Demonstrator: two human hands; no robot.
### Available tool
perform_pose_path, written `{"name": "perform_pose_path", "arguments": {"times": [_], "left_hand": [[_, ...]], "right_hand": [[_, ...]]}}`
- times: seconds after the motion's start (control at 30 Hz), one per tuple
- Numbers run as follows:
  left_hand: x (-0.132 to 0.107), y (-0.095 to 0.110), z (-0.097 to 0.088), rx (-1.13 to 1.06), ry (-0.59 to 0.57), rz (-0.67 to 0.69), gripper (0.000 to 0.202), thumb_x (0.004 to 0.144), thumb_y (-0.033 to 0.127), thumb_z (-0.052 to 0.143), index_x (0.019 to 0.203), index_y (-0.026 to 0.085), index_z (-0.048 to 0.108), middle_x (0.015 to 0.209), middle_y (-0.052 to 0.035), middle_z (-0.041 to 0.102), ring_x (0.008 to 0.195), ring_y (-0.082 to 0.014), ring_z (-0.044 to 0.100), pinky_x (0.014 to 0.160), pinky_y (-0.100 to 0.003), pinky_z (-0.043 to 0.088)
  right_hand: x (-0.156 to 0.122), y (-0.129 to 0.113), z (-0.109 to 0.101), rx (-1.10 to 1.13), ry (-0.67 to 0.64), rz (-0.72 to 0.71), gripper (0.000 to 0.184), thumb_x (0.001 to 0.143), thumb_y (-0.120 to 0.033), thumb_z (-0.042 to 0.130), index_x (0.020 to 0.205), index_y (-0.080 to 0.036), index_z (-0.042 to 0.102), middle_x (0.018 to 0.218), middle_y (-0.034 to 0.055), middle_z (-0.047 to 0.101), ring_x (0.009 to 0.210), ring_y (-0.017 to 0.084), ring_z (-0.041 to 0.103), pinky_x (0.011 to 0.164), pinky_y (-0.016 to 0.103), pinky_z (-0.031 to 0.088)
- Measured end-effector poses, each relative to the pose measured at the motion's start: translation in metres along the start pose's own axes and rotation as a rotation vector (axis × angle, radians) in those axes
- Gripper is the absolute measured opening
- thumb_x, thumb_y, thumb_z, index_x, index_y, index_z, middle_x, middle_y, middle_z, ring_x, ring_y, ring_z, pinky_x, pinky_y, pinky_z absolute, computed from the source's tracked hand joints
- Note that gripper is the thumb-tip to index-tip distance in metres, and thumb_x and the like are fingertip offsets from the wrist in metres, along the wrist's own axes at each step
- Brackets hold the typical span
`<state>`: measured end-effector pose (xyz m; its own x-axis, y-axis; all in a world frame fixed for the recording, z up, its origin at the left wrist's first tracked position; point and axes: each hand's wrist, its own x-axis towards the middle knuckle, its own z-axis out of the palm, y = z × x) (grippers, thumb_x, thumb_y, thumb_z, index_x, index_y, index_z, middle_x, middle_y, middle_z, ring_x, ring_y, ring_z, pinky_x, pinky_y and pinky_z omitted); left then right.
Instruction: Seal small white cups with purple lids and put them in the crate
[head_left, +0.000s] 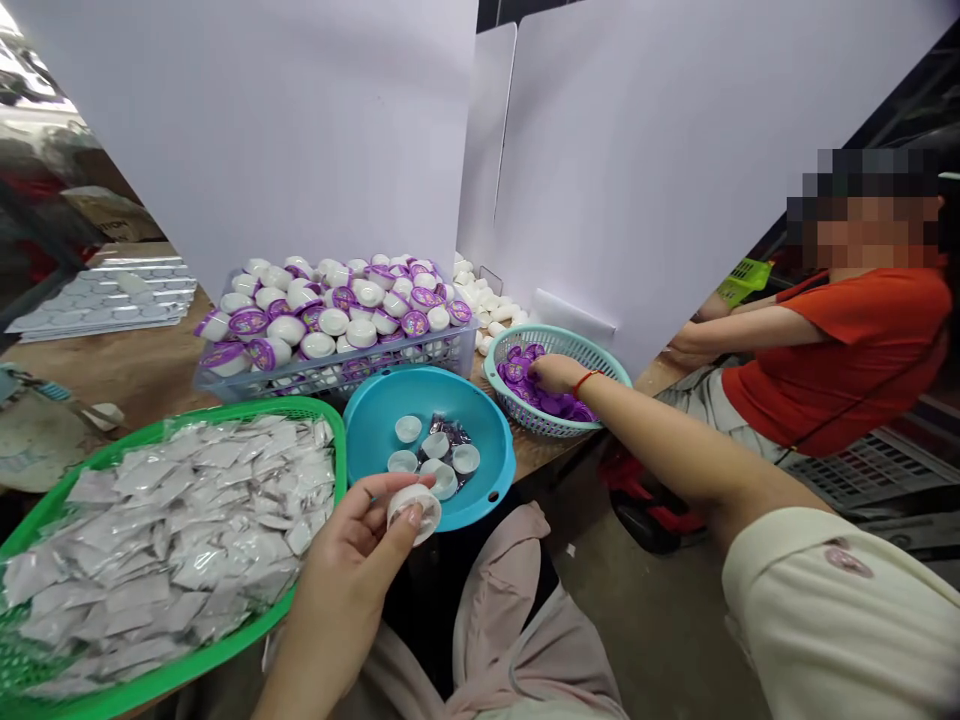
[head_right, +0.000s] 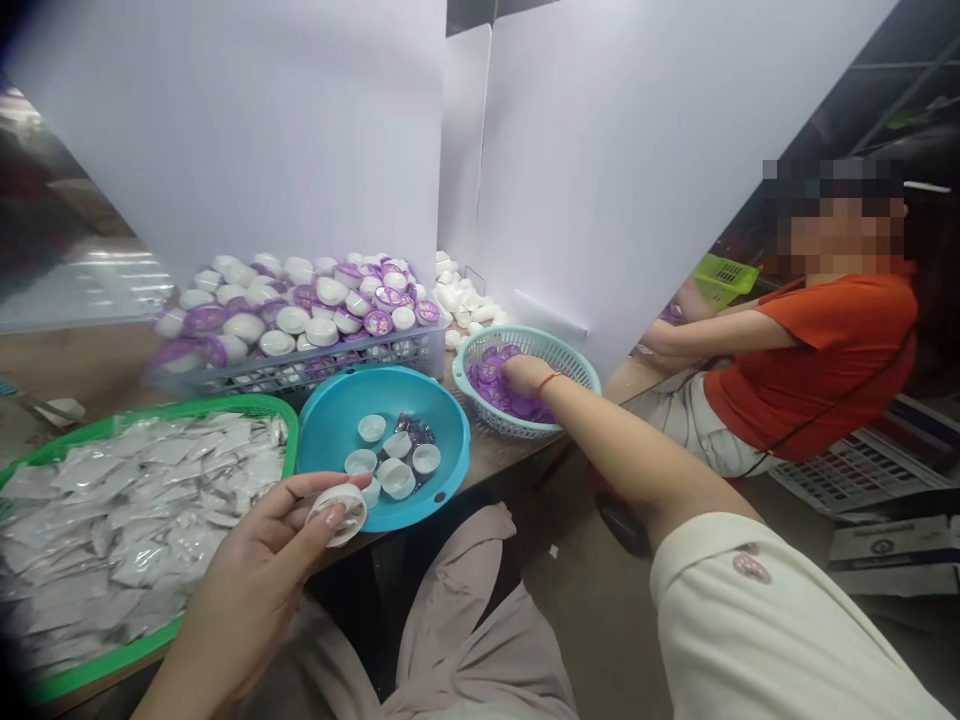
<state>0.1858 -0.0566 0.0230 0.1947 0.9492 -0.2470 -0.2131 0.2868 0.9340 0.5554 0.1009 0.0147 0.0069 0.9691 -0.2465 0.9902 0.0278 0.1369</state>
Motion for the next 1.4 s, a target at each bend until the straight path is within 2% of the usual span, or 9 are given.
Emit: {"name": "perform_pose_path", "arguments": {"times": [0.23,0.33,0.43,0.53,0.73,0.9,1.07,1.17,1.4], "left_hand": [[0.007,0.000,0.009,0.061,-0.013,0.055,0.047,0.081,0.050,0.088,0.119,0.024,0.080,0.104,-0.0052,0.082,0.097,-0.0192,0.073,0.084,-0.024,0.059],[0.011,0.001,0.013,0.006,-0.013,0.074,0.049,0.078,0.044,0.092,0.120,0.024,0.077,0.105,-0.0054,0.083,0.098,-0.0199,0.075,0.084,-0.025,0.059],[0.013,0.001,0.018,-0.046,-0.004,0.112,0.042,0.077,0.041,0.093,0.111,0.023,0.074,0.091,-0.0025,0.083,0.085,-0.0161,0.075,0.077,-0.022,0.059],[0.013,0.000,0.022,-0.056,0.002,0.148,0.035,0.078,0.040,0.092,0.105,0.022,0.076,0.091,-0.0025,0.083,0.084,-0.0143,0.074,0.076,-0.020,0.058],[0.000,0.003,0.024,-0.053,-0.023,0.172,0.048,0.076,0.040,0.093,0.118,0.020,0.082,0.107,-0.0082,0.085,0.100,-0.0216,0.078,0.088,-0.027,0.063],[-0.016,0.010,0.012,-0.092,-0.111,0.161,0.061,0.077,0.039,0.092,0.134,0.023,0.076,0.112,-0.0080,0.081,0.101,-0.0212,0.077,0.095,-0.032,0.063],[-0.020,0.009,0.008,-0.131,-0.016,0.214,0.045,0.067,0.029,0.098,0.107,0.024,0.078,0.078,0.0055,0.063,0.075,-0.0101,0.066,0.074,-0.019,0.059],[-0.021,0.006,0.005,-0.216,-0.012,0.210,0.049,0.062,0.029,0.101,0.103,0.024,0.073,0.082,0.0067,0.062,0.072,-0.0095,0.067,0.069,-0.019,0.058],[-0.022,0.005,-0.008,-0.190,-0.114,0.095,0.059,0.073,0.051,0.095,0.121,0.020,0.080,0.092,-0.0068,0.084,0.085,-0.0192,0.080,0.083,-0.025,0.064]], "right_hand": [[-0.008,0.011,-0.009,0.107,0.158,0.118,0.019,0.099,-0.020,0.065,0.106,-0.012,0.081,0.112,0.0208,0.079,0.115,0.035,0.073,0.099,0.043,0.054],[-0.038,0.001,-0.019,0.200,0.345,0.132,0.036,0.107,-0.022,0.049,0.127,-0.013,0.077,0.124,0.0210,0.077,0.119,0.034,0.071,0.099,0.043,0.055],[-0.092,-0.041,-0.023,0.696,0.575,-0.075,0.040,0.109,-0.037,0.053,0.141,-0.018,0.068,0.116,0.0131,0.078,0.097,0.024,0.075,0.082,0.035,0.062],[-0.146,-0.107,-0.017,1.393,0.516,-0.419,0.026,0.095,-0.041,0.079,0.116,-0.025,0.078,0.099,0.0065,0.078,0.075,0.018,0.072,0.060,0.029,0.061],[-0.164,-0.190,0.008,1.889,0.410,-0.445,0.022,0.095,-0.039,0.080,0.110,-0.024,0.077,0.080,-0.0001,0.071,0.055,0.009,0.061,0.048,0.020,0.052],[-0.159,-0.194,0.010,1.904,0.411,-0.511,0.018,0.101,-0.038,0.072,0.114,-0.027,0.078,0.089,0.0004,0.070,0.060,0.009,0.064,0.050,0.020,0.053],[-0.170,-0.189,0.000,1.378,0.650,-0.701,0.047,0.098,-0.060,0.071,0.128,-0.024,0.078,0.111,0.0105,0.072,0.099,0.022,0.071,0.077,0.031,0.063],[-0.171,-0.189,-0.001,1.154,0.692,-0.802,0.057,0.088,-0.062,0.081,0.126,-0.020,0.075,0.100,0.0085,0.074,0.086,0.019,0.070,0.075,0.029,0.061],[-0.173,-0.206,0.007,1.509,0.416,-0.717,0.045,0.098,-0.056,0.073,0.125,-0.022,0.063,0.098,0.0058,0.069,0.073,0.014,0.065,0.065,0.025,0.059]]}}
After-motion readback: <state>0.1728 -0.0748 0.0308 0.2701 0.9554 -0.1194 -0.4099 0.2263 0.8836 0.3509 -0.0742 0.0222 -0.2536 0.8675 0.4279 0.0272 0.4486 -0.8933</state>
